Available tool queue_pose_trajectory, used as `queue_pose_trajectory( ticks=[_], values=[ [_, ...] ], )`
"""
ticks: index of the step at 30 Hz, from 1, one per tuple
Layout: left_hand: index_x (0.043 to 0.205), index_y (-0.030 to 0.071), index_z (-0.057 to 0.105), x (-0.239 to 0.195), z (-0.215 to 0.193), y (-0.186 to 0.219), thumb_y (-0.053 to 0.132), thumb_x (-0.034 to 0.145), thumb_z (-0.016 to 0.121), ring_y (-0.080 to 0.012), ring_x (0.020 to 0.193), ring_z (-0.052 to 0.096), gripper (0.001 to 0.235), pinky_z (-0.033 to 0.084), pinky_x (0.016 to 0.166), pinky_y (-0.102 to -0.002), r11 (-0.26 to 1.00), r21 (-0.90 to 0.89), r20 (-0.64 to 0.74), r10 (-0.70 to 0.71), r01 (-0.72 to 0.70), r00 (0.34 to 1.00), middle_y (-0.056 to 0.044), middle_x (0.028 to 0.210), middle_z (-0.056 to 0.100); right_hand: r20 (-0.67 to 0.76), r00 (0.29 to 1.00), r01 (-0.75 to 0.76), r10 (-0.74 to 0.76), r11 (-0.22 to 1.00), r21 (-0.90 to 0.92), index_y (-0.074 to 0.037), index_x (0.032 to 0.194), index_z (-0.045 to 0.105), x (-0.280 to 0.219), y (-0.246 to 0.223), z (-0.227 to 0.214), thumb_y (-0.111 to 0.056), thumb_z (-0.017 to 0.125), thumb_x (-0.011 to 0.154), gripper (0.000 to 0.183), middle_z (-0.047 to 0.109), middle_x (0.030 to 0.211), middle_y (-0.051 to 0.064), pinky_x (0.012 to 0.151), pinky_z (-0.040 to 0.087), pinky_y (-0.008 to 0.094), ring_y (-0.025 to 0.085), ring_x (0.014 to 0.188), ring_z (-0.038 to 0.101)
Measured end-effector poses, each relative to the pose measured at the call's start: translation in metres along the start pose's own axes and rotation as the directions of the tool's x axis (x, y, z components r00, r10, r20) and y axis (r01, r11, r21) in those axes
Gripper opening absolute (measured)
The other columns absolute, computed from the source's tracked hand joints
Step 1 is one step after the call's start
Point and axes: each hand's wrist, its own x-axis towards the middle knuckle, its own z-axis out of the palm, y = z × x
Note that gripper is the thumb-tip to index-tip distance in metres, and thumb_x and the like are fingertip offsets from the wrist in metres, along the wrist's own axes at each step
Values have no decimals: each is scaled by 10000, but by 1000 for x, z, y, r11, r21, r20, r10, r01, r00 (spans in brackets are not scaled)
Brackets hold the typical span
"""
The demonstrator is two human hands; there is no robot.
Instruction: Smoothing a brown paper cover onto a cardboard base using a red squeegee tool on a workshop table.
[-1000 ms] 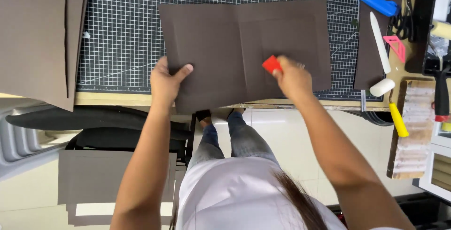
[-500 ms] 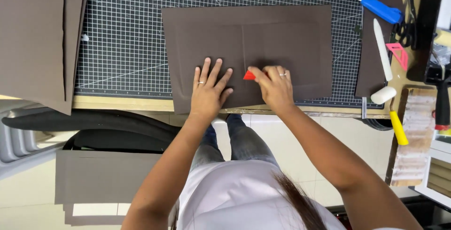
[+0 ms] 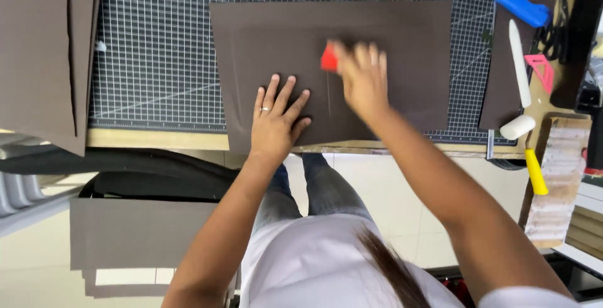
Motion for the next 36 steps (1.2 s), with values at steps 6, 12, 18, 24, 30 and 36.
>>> queue_pose_trajectory(
  ticks=[6,12,18,24,30,36],
  values=[
    [1285,234,741,4,-3,-2,387,914,796,-370,1516,338,405,250,1247,-509,988,-136,-314,33,-79,949,-78,1573,492,67,995,71,-78,993,97,-313,1354,679,-102,-23,-30,-398,556,1034,354,624,1037,25,901,433,503,329,1030,581],
    [1573,161,474,-24,-39,-60,268,918,873,-500,1455,309,775,271,1197,-638,867,-363,-378,-473,342,796,-242,1550,376,-87,850,-436,520,787,436,-72,1369,629,-71,-25,-81,-197,740,1008,397,721,1037,202,906,506,495,419,999,667],
    [1610,188,370,-2,-75,-45,556,831,865,-428,1293,588,993,527,1021,-553,646,-591,72,-554,483,830,-281,1552,356,-34,773,-582,633,730,358,-126,1106,688,-78,14,-36,-282,761,973,217,748,830,66,692,556,399,274,770,717],
    [1512,170,529,-31,-66,-42,458,906,827,-538,1381,402,735,360,1107,-655,791,-419,-133,-539,446,832,-213,1448,464,26,805,-569,592,759,316,-198,1049,703,-73,21,-33,-373,782,933,224,716,749,27,678,559,407,264,738,710],
    [1430,156,544,-103,-66,16,288,1006,709,-346,1403,338,474,341,1136,-527,470,-776,-138,-777,421,614,-131,1375,355,-279,960,101,-15,949,298,-20,1170,673,-17,17,-27,-219,710,1042,239,682,1338,147,1131,409,469,360,1303,580],
    [1381,52,443,-107,-59,29,175,991,701,-129,882,480,484,558,929,-355,-261,-958,286,-857,118,429,-23,1041,394,7,994,97,-112,891,444,-54,1545,433,-28,-11,-40,-207,556,1078,506,460,1594,164,1235,258,537,368,1463,407]
  ],
)
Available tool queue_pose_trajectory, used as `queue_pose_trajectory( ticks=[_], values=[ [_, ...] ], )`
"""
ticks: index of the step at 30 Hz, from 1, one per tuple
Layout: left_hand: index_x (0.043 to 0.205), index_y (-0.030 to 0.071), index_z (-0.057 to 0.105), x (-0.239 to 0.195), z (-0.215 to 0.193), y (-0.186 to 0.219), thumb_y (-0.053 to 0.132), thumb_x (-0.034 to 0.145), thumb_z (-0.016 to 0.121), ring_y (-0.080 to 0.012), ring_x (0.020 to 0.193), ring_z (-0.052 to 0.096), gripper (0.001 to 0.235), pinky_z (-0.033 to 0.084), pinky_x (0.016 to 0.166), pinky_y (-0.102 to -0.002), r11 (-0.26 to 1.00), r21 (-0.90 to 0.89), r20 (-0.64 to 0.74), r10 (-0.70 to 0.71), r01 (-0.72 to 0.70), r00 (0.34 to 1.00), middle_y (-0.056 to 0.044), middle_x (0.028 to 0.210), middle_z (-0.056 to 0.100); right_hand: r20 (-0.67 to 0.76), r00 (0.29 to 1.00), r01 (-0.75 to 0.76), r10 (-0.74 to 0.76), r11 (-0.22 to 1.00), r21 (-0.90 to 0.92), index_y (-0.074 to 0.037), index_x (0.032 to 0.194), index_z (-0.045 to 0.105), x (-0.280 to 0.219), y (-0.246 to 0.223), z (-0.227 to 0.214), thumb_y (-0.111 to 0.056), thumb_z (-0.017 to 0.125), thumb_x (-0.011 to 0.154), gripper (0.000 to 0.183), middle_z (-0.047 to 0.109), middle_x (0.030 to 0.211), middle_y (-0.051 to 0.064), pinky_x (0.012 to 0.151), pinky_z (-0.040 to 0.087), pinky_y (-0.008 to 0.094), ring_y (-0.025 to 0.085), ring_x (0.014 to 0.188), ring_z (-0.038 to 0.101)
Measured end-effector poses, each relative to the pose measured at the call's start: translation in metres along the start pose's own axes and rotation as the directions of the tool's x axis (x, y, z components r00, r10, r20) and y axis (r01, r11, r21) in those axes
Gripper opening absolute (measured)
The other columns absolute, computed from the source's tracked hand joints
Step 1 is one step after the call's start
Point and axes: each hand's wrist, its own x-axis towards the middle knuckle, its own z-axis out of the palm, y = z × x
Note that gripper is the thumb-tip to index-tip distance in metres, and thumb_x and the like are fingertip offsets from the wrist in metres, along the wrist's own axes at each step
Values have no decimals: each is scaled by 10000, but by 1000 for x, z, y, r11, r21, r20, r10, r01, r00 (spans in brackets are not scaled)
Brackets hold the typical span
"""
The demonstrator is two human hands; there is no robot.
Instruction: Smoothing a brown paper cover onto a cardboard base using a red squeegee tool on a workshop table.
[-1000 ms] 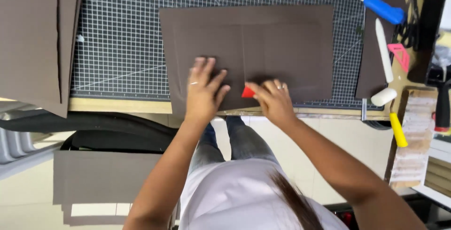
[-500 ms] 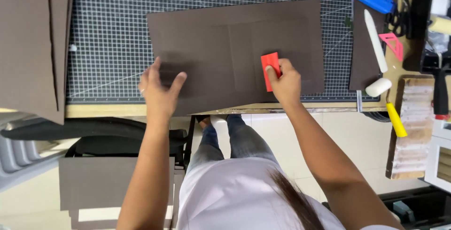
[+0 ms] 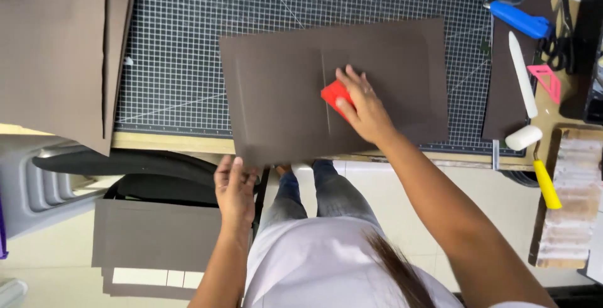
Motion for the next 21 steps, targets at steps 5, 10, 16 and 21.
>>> queue_pose_trajectory(
  ticks=[5,10,16,21],
  values=[
    [1095,83,648,43,-51,-31,246,999,710,-170,900,712,199,594,846,-394,987,88,182,-149,134,972,-65,964,703,106,993,-63,49,988,140,-142,1527,492,-27,-10,-11,-271,570,1056,495,507,1572,16,1267,216,440,229,1476,415],
    [1027,30,742,59,-41,-5,150,903,803,-231,808,750,182,619,712,-395,949,306,315,-175,75,933,-164,887,764,-185,924,-345,333,938,-34,-141,1161,650,-57,34,-8,-380,669,1053,263,636,1033,65,975,495,451,314,1042,639],
    [881,-20,739,25,52,65,187,789,921,-249,589,712,291,593,493,-381,823,534,398,-42,-194,916,-194,678,702,-180,722,-692,668,690,-214,-203,1004,660,-87,29,-7,-595,648,1015,392,693,716,120,733,563,520,411,778,722],
    [849,-24,748,6,88,90,99,835,862,-225,541,717,168,606,452,-357,855,440,552,-17,-274,833,-161,619,690,-197,740,-670,643,677,-304,-197,905,666,-85,19,12,-609,609,993,426,700,645,119,691,579,508,404,732,738]
  ],
)
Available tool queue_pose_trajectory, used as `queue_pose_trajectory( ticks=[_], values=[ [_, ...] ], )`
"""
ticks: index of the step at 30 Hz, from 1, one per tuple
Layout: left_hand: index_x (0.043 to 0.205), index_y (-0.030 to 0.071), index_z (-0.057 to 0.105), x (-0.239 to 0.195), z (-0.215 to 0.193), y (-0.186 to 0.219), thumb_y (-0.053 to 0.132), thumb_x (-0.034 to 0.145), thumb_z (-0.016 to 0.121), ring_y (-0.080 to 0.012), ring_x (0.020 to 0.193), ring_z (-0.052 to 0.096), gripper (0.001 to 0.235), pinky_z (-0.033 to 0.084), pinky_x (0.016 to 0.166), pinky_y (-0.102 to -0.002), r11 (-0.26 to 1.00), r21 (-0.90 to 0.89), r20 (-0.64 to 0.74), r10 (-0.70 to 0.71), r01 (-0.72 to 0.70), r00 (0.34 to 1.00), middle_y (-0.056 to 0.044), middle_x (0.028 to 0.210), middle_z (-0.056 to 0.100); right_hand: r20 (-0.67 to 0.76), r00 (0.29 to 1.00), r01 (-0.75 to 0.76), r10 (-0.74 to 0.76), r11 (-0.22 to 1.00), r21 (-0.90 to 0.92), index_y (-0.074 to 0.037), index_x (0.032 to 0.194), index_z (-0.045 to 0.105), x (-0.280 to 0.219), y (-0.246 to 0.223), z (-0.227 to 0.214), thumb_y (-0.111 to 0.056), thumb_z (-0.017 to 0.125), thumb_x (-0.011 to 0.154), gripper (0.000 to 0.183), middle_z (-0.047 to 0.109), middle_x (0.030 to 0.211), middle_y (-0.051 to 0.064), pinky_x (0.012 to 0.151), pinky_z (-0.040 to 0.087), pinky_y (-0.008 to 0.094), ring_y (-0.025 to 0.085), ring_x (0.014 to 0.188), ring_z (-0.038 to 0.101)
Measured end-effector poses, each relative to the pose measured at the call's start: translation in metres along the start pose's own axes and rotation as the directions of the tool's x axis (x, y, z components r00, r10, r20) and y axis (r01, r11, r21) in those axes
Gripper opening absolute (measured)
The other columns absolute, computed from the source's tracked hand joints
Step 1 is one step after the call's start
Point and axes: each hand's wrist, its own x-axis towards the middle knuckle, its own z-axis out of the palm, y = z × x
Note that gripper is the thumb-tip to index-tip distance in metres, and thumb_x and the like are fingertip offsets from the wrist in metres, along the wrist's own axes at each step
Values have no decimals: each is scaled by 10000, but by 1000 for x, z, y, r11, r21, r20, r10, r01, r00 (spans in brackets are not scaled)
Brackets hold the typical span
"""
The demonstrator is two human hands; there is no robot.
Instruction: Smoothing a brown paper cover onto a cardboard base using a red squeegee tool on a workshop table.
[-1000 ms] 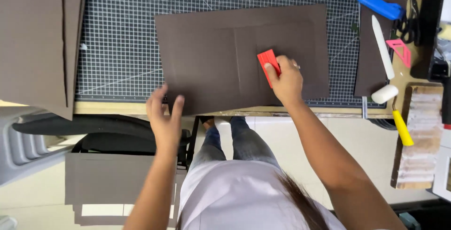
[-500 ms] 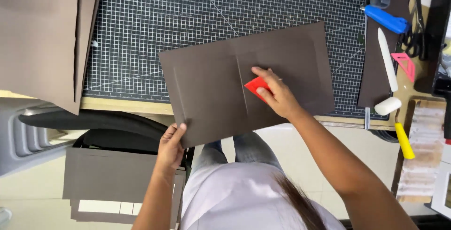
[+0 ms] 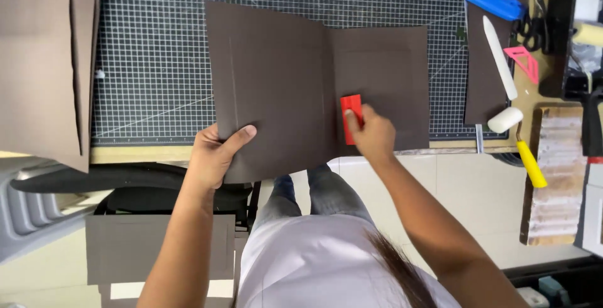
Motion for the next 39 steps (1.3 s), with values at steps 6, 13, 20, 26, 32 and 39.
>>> queue_pose_trajectory(
  ticks=[6,13,20,26,32,39],
  values=[
    [899,-24,745,2,4,5,101,860,844,-213,596,725,165,618,494,-346,995,90,13,45,-46,999,-158,656,703,-44,999,9,-11,998,-60,-170,856,644,-18,-26,6,-536,594,1000,396,701,633,123,668,593,489,373,683,748],
    [863,-36,730,11,-6,-20,96,864,842,-224,580,717,173,614,485,-350,993,112,15,40,-41,999,-177,633,698,-85,996,-23,12,991,-135,-154,884,629,17,-63,1,-458,567,1013,336,706,640,126,668,596,503,369,668,753],
    [891,-31,726,20,-7,-29,104,867,840,-234,600,720,178,621,502,-369,995,93,9,35,-35,999,-180,658,706,-109,994,-41,26,989,-142,-151,934,647,106,-81,1,-438,542,1016,316,745,732,143,700,591,542,405,767,767],
    [897,-29,724,18,-4,-26,98,873,843,-226,608,721,176,618,497,-359,994,90,-35,60,-56,998,-165,666,700,-109,993,-55,41,989,-134,-154,933,645,82,-81,-5,-441,536,1026,321,746,737,148,704,592,546,411,774,768],
    [974,-30,736,24,-8,-28,135,883,844,-267,691,743,217,646,574,-415,992,122,-48,40,-34,998,-184,748,721,-67,996,-68,55,975,-211,-163,919,605,-5,-56,7,-470,516,1047,344,721,687,117,679,602,503,367,693,761],
    [1025,-33,739,26,-18,-36,147,871,851,-280,747,746,262,654,621,-431,993,119,-67,-13,20,998,-185,792,727,-127,990,-74,60,992,-103,-135,961,653,60,-89,-10,-390,517,1046,302,743,729,163,703,589,555,418,765,764]
  ],
)
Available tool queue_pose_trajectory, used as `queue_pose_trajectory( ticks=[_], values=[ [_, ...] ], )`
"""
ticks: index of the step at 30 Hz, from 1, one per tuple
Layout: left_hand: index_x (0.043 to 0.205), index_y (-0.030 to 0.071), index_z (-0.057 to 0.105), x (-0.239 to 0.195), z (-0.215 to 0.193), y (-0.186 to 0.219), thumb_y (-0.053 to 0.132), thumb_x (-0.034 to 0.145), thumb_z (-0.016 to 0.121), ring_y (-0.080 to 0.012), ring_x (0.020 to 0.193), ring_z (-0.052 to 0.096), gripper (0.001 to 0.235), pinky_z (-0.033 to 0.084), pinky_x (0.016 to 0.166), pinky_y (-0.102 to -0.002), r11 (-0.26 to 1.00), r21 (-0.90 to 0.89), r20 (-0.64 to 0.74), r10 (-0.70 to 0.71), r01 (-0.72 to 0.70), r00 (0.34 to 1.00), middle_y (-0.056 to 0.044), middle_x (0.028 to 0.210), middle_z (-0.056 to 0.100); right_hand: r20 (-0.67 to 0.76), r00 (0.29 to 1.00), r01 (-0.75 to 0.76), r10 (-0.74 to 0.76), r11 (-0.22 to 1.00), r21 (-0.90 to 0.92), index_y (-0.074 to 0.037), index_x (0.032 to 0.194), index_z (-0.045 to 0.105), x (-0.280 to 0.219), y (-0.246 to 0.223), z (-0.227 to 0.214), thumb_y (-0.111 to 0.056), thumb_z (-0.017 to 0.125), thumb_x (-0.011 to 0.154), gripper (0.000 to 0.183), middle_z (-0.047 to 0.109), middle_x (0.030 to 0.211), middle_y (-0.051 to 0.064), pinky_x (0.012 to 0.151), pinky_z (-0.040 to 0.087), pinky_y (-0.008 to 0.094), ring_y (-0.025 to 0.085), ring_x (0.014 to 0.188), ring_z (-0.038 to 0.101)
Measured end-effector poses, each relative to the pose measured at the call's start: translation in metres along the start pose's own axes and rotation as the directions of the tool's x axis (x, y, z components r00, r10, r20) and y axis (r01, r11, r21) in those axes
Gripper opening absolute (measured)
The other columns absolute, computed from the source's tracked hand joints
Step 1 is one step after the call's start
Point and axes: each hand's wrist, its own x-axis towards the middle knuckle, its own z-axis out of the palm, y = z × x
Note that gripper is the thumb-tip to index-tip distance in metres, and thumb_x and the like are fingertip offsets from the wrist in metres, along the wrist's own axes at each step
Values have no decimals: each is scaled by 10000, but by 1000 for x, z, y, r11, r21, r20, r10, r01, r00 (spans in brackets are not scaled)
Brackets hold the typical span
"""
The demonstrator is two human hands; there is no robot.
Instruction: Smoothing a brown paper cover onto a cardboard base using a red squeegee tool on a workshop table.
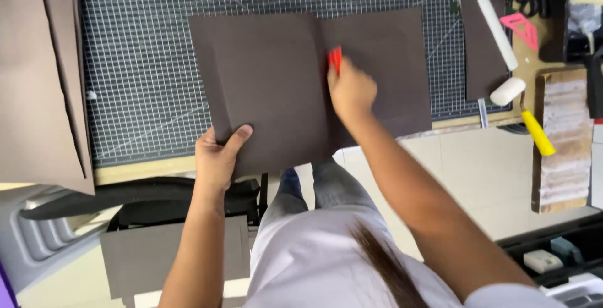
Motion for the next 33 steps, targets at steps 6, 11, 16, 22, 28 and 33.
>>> queue_pose_trajectory(
  ticks=[6,11,16,22,28,33],
  values=[
    [1065,61,722,-8,6,29,205,831,770,-230,990,740,279,659,868,-346,976,-45,-18,-215,214,976,-88,1067,770,-57,998,36,-37,999,-18,-129,888,556,61,4,46,-413,490,1033,325,692,652,72,475,457,539,401,556,662],
    [1023,4,746,-1,0,3,151,880,843,-279,755,753,227,660,629,-434,1000,-13,-35,8,-8,999,-175,819,728,-3,1000,7,-7,999,-49,-159,943,617,-49,18,6,-471,506,1053,349,733,705,138,686,597,530,394,723,766],
    [1023,8,736,4,-11,3,191,876,861,-260,768,747,266,658,645,-420,1000,-3,-38,9,-10,999,-156,831,722,249,968,-33,23,999,35,-160,1002,606,-98,72,0,-634,447,1042,502,747,768,170,756,579,554,427,817,756],
    [1077,-26,715,45,-25,-8,230,895,867,-358,839,743,349,644,667,-491,981,165,-9,101,-98,995,-229,884,710,314,948,-22,43,997,-72,-177,1204,603,-35,93,-54,-513,577,1029,380,759,1030,206,879,540,586,461,1011,722],
    [1533,88,452,53,-7,-41,117,848,975,-515,1343,409,862,346,1098,-648,602,701,-163,657,-382,736,-207,1361,460,-134,950,285,-281,958,15,-157,1440,622,-10,106,-20,-219,742,985,475,630,1007,195,848,515,567,474,982,650],
    [1443,208,608,4,102,-105,387,888,744,-370,1495,378,599,308,1220,-547,-52,631,727,388,-774,567,-77,1508,575,-153,847,523,-509,850,66,-283,1555,512,-57,75,-3,-346,608,1020,547,554,1028,80,826,475,515,368,980,559]
  ],
)
